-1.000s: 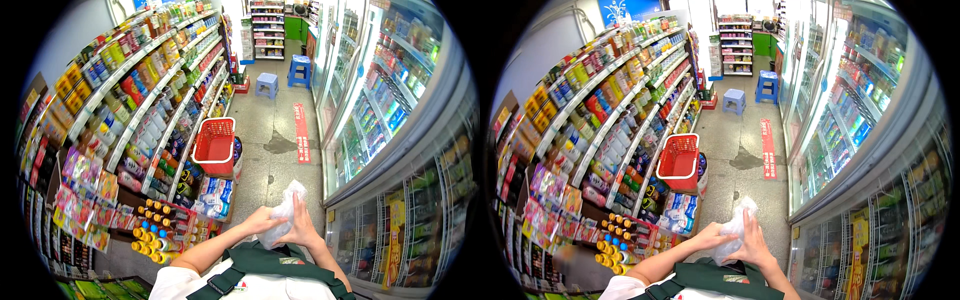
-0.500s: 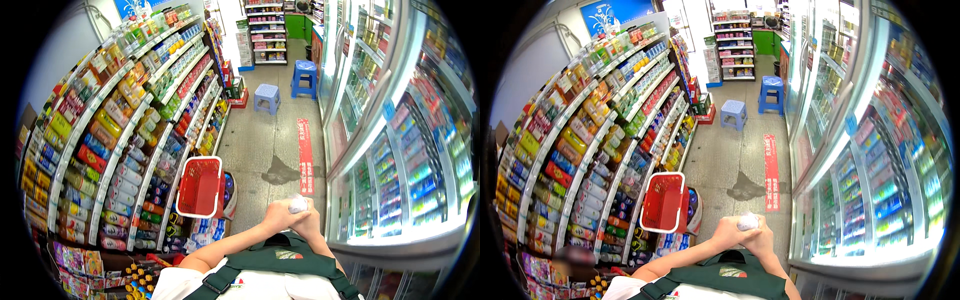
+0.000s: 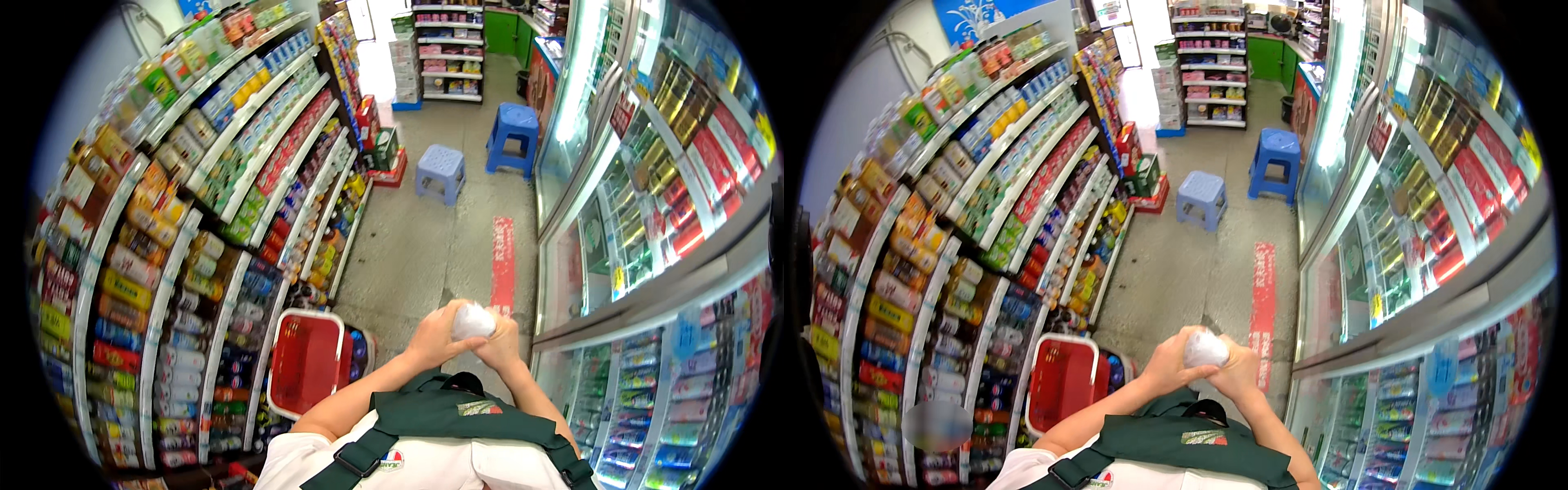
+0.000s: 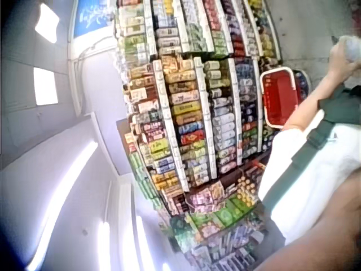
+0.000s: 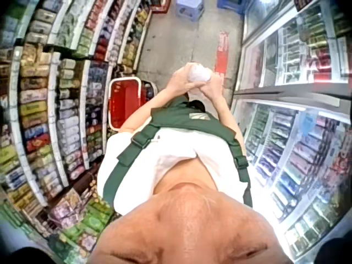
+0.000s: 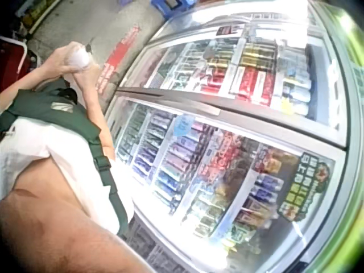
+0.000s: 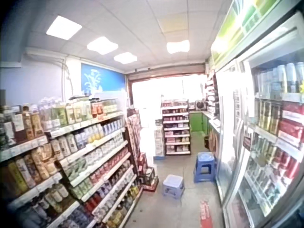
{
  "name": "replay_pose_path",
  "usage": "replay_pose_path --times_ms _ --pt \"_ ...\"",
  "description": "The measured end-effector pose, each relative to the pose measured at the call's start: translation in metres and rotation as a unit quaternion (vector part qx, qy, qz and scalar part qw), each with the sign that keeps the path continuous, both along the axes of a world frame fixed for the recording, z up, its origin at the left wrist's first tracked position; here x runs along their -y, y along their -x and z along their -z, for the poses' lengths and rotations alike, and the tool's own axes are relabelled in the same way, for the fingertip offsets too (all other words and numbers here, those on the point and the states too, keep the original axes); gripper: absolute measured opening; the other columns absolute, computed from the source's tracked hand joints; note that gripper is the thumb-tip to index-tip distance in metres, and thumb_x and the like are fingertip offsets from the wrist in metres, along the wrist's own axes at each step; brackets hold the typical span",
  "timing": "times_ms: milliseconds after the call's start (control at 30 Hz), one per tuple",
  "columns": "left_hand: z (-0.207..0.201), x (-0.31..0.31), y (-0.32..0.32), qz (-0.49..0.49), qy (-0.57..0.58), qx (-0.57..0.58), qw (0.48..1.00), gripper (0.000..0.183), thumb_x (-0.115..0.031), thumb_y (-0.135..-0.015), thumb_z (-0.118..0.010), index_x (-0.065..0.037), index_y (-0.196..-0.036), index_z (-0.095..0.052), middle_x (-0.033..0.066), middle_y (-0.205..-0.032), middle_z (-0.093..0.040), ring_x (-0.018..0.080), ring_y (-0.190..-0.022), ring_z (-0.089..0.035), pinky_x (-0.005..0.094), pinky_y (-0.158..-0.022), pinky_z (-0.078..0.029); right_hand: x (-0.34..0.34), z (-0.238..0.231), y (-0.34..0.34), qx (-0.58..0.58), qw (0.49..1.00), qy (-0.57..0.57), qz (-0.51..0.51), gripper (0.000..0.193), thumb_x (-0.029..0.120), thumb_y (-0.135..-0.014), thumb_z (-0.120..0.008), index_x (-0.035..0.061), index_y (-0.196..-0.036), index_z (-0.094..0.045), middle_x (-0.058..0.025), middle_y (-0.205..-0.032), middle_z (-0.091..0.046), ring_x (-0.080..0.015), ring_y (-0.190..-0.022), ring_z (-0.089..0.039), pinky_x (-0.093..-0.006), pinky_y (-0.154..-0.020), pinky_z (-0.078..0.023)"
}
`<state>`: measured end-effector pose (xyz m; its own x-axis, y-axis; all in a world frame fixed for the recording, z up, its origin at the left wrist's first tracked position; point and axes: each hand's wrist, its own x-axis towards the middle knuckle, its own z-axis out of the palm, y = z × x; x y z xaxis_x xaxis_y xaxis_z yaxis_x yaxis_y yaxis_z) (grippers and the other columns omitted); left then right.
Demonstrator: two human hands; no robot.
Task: The person walks through a convenience store aisle, discards a plastic bag, and then restocks a snack shelf. They pick up various snack items, align them, and place price tags on the shelf edge.
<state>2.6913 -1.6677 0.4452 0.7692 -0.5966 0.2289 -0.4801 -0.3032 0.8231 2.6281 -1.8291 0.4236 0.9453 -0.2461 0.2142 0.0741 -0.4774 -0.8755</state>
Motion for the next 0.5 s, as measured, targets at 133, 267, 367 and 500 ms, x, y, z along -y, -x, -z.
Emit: replay_pose_path --times_ms 133,267,367,500 --pt "0.002 0.031 -0.089 0.000 -0.001 0.065 0.998 0.056 -0.050 -0.081 -0.079 -0.005 -0.109 -0.060 0.0195 -0.090 -0.068 0.0393 -0.082 -0.068 0.0452 -0.072 -0.054 0.026 0.001 -0.084 -0.006 0.999 -0.035 0.014 0.029 0.023 -0.067 -0.086 0.0084 -0.083 -0.066 -0.0129 -0.072 -0.069 -0.0268 -0.069 -0.072 -0.0363 -0.063 -0.054" --pt "0.002 0.067 -0.178 0.012 0.024 0.105 0.994 0.048 -0.046 -0.082 -0.080 -0.004 -0.096 -0.063 0.0184 -0.075 -0.066 0.0372 -0.067 -0.067 0.0423 -0.060 -0.052 0.064 -0.001 -0.166 -0.006 0.997 -0.079 0.011 0.031 0.022 -0.067 -0.087 0.0070 -0.084 -0.067 -0.0111 -0.073 -0.070 -0.0220 -0.067 -0.071 -0.0351 -0.063 -0.054" --pt "0.001 0.091 -0.241 0.012 -0.012 0.090 0.996 0.046 -0.047 -0.083 -0.078 -0.005 -0.093 -0.064 0.0180 -0.073 -0.066 0.0370 -0.067 -0.067 0.0422 -0.059 -0.052 0.083 0.013 -0.227 -0.007 0.992 -0.124 0.014 0.032 0.024 -0.067 -0.088 0.0057 -0.085 -0.067 -0.0117 -0.079 -0.073 -0.0231 -0.071 -0.072 -0.0342 -0.064 -0.054" --pt "0.020 0.127 -0.325 -0.039 -0.063 0.039 0.996 0.044 -0.050 -0.087 -0.073 -0.007 -0.093 -0.064 0.0175 -0.070 -0.065 0.0382 -0.066 -0.066 0.0434 -0.058 -0.050 0.116 0.024 -0.316 -0.026 0.995 -0.095 0.006 0.042 0.025 -0.070 -0.088 0.0042 -0.099 -0.066 -0.0136 -0.084 -0.073 -0.0286 -0.078 -0.073 -0.0378 -0.069 -0.056"
